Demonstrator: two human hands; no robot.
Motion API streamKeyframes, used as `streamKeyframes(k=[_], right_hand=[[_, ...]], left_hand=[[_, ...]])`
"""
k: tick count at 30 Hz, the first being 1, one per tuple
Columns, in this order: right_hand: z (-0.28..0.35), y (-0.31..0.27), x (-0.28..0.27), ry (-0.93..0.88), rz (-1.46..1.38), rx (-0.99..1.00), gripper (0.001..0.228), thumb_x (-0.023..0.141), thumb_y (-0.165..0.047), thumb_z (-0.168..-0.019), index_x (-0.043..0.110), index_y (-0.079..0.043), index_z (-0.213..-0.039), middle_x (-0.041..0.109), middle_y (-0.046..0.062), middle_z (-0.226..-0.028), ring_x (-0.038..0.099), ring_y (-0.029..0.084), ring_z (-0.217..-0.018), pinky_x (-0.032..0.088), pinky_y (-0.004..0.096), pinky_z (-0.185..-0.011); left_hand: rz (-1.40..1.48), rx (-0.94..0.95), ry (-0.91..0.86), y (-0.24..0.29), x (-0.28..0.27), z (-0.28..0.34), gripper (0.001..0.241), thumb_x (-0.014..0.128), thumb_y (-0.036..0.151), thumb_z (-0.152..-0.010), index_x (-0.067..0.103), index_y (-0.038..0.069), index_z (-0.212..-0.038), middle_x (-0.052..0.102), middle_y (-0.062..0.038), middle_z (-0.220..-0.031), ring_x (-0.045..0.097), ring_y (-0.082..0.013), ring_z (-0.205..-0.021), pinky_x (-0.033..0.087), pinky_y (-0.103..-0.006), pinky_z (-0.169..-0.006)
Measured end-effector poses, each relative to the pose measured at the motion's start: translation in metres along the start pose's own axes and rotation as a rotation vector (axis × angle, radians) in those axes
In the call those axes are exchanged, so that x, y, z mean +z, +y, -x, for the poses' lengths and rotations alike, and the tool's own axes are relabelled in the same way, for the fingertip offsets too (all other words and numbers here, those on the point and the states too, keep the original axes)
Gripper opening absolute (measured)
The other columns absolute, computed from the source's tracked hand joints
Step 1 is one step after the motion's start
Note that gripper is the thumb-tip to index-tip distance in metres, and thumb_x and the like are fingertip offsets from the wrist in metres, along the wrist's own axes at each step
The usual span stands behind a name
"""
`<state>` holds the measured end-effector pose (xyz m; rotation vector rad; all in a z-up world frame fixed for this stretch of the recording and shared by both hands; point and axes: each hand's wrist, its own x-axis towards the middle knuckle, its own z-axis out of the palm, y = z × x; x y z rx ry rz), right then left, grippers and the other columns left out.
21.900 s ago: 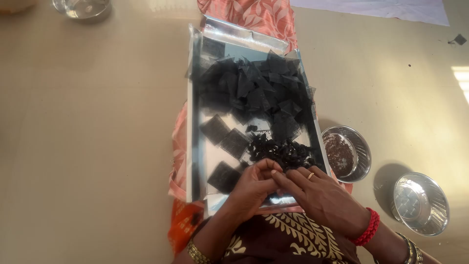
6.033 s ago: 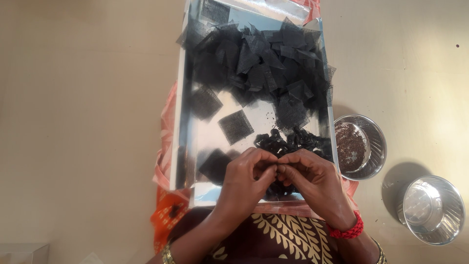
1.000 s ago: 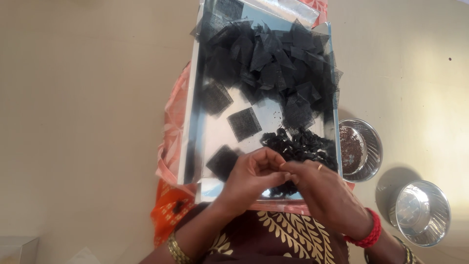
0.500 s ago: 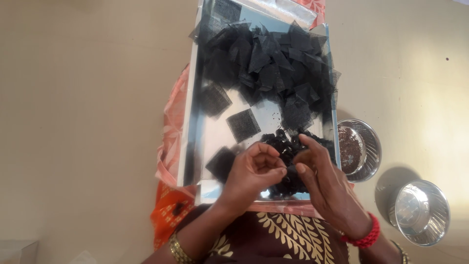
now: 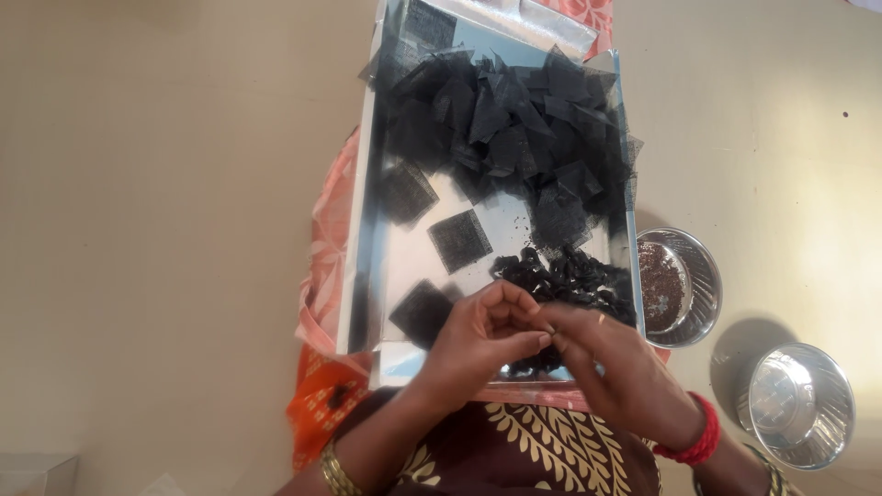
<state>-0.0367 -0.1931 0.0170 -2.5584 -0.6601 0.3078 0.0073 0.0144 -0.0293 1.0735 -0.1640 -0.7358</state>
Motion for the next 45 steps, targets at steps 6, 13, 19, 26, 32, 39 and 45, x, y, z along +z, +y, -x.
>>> streamKeyframes(k=[6,13,19,26,32,39,45], right_hand=[[0.002,0.000,0.022,0.324,-1.640,0.590,0.035,0.048,0.002,-0.099,0.053,0.000,-0.134,0.055,0.002,-0.080,0.050,0.009,-0.067,0.046,0.026,-0.061],[-0.012,-0.031,-0.005,0.211,-0.970,0.602,0.039,0.052,-0.008,-0.100,0.055,-0.005,-0.139,0.057,0.006,-0.079,0.054,0.013,-0.071,0.047,0.027,-0.063],[-0.007,-0.026,-0.010,0.164,0.146,-0.012,0.062,0.067,-0.020,-0.087,0.047,-0.005,-0.144,0.064,0.020,-0.127,0.062,0.028,-0.110,0.053,0.035,-0.081],[-0.001,-0.019,-0.009,-0.043,0.114,-0.060,0.066,0.067,-0.012,-0.082,0.046,0.001,-0.144,0.065,0.009,-0.107,0.061,0.026,-0.096,0.048,0.041,-0.088],[-0.002,-0.017,0.001,0.252,-0.778,0.419,0.037,0.059,-0.011,-0.097,0.049,-0.003,-0.132,0.065,0.007,-0.091,0.061,0.013,-0.076,0.050,0.026,-0.067],[-0.004,-0.009,0.007,0.222,-1.514,0.706,0.034,0.058,-0.009,-0.098,0.047,-0.003,-0.129,0.057,0.004,-0.079,0.049,0.011,-0.066,0.041,0.024,-0.058],[-0.009,-0.010,-0.004,0.263,-1.614,0.760,0.031,0.056,-0.009,-0.097,0.050,0.000,-0.125,0.057,0.002,-0.079,0.052,0.010,-0.067,0.045,0.027,-0.059]], left_hand=[[-0.835,0.764,0.082,0.005,0.015,0.010,0.018,0.072,0.000,-0.093,0.062,0.004,-0.108,0.069,-0.009,-0.099,0.067,-0.0202,-0.092,0.057,-0.0321,-0.081],[-0.143,0.109,0.081,-0.004,0.002,0.001,0.020,0.068,0.000,-0.087,0.057,0.007,-0.102,0.067,-0.005,-0.093,0.068,-0.0125,-0.082,0.061,-0.0273,-0.079],[0.241,-0.092,0.054,-0.013,-0.003,-0.007,0.021,0.074,0.001,-0.088,0.058,0.006,-0.100,0.070,-0.008,-0.091,0.068,-0.0146,-0.083,0.055,-0.0285,-0.076],[0.215,-0.205,0.028,-0.008,-0.003,-0.007,0.023,0.074,0.001,-0.084,0.058,0.006,-0.100,0.071,-0.007,-0.091,0.069,-0.0151,-0.084,0.058,-0.0297,-0.081],[-0.202,0.093,0.026,0.009,0.011,0.006,0.020,0.074,0.004,-0.089,0.059,0.005,-0.102,0.069,-0.007,-0.096,0.071,-0.0145,-0.087,0.061,-0.0271,-0.083],[-0.593,0.404,0.008,-0.017,0.013,0.005,0.017,0.069,-0.001,-0.091,0.059,0.002,-0.104,0.064,-0.009,-0.102,0.071,-0.0154,-0.088,0.064,-0.0276,-0.077],[-0.556,0.357,0.005,-0.004,0.013,0.001,0.018,0.068,0.001,-0.093,0.058,0.002,-0.108,0.063,-0.008,-0.107,0.072,-0.0181,-0.093,0.063,-0.0300,-0.078]])
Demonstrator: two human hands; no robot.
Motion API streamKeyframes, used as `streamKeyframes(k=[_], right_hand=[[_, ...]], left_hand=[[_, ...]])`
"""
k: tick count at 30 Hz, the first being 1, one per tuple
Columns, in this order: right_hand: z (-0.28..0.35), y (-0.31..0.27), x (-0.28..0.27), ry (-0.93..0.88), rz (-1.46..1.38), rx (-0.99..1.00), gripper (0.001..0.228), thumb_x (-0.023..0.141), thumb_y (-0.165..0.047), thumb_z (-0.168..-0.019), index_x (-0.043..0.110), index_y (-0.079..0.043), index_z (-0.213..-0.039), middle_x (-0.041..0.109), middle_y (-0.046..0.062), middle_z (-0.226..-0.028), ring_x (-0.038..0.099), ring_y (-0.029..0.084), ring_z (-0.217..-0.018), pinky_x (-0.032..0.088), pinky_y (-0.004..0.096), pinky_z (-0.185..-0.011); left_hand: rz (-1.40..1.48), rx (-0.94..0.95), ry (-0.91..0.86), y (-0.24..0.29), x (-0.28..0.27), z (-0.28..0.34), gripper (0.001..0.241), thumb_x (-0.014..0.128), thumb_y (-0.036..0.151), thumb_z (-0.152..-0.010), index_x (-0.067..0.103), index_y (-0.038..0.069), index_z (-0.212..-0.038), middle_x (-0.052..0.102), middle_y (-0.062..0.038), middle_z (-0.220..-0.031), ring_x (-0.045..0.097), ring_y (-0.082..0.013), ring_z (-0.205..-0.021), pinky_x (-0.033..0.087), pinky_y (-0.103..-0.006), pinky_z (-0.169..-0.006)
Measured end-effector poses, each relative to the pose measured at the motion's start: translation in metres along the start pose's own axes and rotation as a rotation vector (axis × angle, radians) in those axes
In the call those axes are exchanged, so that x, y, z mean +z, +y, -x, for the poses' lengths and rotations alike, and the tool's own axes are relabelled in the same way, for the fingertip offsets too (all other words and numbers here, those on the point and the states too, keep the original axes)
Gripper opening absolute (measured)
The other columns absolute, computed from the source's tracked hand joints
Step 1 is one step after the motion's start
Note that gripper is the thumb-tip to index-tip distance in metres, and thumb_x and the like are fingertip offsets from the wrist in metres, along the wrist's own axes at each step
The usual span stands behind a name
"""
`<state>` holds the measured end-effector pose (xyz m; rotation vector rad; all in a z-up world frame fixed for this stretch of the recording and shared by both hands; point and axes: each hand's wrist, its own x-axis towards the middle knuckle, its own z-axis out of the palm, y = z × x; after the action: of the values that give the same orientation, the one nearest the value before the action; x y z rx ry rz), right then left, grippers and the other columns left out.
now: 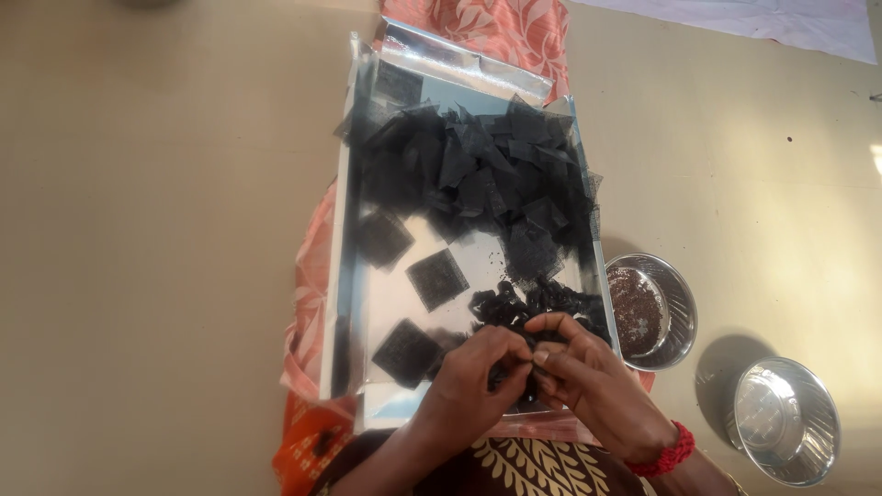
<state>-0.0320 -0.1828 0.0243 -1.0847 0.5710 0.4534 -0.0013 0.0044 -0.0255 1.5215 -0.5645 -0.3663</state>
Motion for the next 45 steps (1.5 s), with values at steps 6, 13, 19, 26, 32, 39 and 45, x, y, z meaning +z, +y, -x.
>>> streamKeyframes(k=[6,13,19,26,32,39,45], right_hand=[[-0.023,-0.018,-0.023,-0.065,0.896,-0.166,0.028,0.057,-0.017,-0.096,0.066,-0.008,-0.120,0.073,0.004,-0.081,0.068,0.008,-0.066,0.059,0.025,-0.060],[-0.087,-0.043,-0.034,0.422,1.279,-0.864,0.029,0.067,-0.014,-0.097,0.062,-0.003,-0.123,0.076,0.016,-0.107,0.073,0.022,-0.089,0.058,0.036,-0.076],[-0.108,-0.044,-0.027,0.482,1.230,-0.472,0.043,0.072,-0.016,-0.089,0.059,-0.004,-0.127,0.078,0.015,-0.097,0.075,0.029,-0.078,0.058,0.042,-0.073],[-0.110,-0.040,-0.032,0.414,1.225,-0.728,0.042,0.078,-0.015,-0.087,0.059,0.001,-0.121,0.074,0.019,-0.103,0.075,0.030,-0.084,0.059,0.039,-0.070],[-0.111,-0.033,-0.031,0.382,1.167,-0.613,0.040,0.076,-0.012,-0.085,0.063,-0.001,-0.121,0.076,0.015,-0.093,0.076,0.026,-0.082,0.060,0.037,-0.070],[-0.087,-0.038,-0.034,0.351,0.546,-0.460,0.013,0.076,-0.008,-0.092,0.076,-0.001,-0.103,0.074,0.008,-0.088,0.065,0.010,-0.074,0.054,0.025,-0.063],[-0.078,-0.042,-0.015,0.381,0.661,-0.691,0.011,0.073,-0.006,-0.092,0.076,-0.005,-0.103,0.069,-0.004,-0.120,0.069,0.004,-0.092,0.061,0.022,-0.069]], left_hand=[[-0.100,-0.104,-0.015,0.007,0.001,-0.006,0.028,0.069,-0.002,-0.085,0.055,0.003,-0.109,0.059,-0.012,-0.094,0.066,-0.0244,-0.082,0.056,-0.0358,-0.072],[-0.148,-0.196,-0.029,0.000,0.000,-0.015,0.024,0.069,-0.001,-0.086,0.057,0.002,-0.107,0.061,-0.013,-0.091,0.064,-0.0291,-0.080,0.054,-0.0397,-0.071],[-0.180,-0.188,-0.050,0.004,-0.003,-0.023,0.022,0.067,0.001,-0.092,0.060,0.002,-0.113,0.066,-0.015,-0.105,0.068,-0.0307,-0.091,0.056,-0.0400,-0.074],[-0.128,-0.152,-0.028,0.007,0.000,-0.045,0.019,0.062,0.000,-0.094,0.061,-0.001,-0.112,0.064,-0.013,-0.124,0.070,-0.0185,-0.083,0.059,-0.0318,-0.069],[-0.084,-0.200,0.147,0.001,-0.004,-0.056,0.012,0.061,0.000,-0.096,0.067,0.000,-0.107,0.071,-0.007,-0.102,0.064,-0.0121,-0.071,0.052,-0.0257,-0.061],[0.363,-0.410,0.297,-0.022,-0.008,-0.061,0.024,0.063,0.006,-0.098,0.065,0.006,-0.121,0.063,0.000,-0.084,0.059,-0.0058,-0.074,0.048,-0.0205,-0.064],[0.404,-0.484,0.296,-0.010,-0.012,-0.063,0.031,0.064,0.014,-0.098,0.062,0.005,-0.128,0.063,-0.002,-0.082,0.059,-0.0082,-0.076,0.048,-0.0202,-0.068]])
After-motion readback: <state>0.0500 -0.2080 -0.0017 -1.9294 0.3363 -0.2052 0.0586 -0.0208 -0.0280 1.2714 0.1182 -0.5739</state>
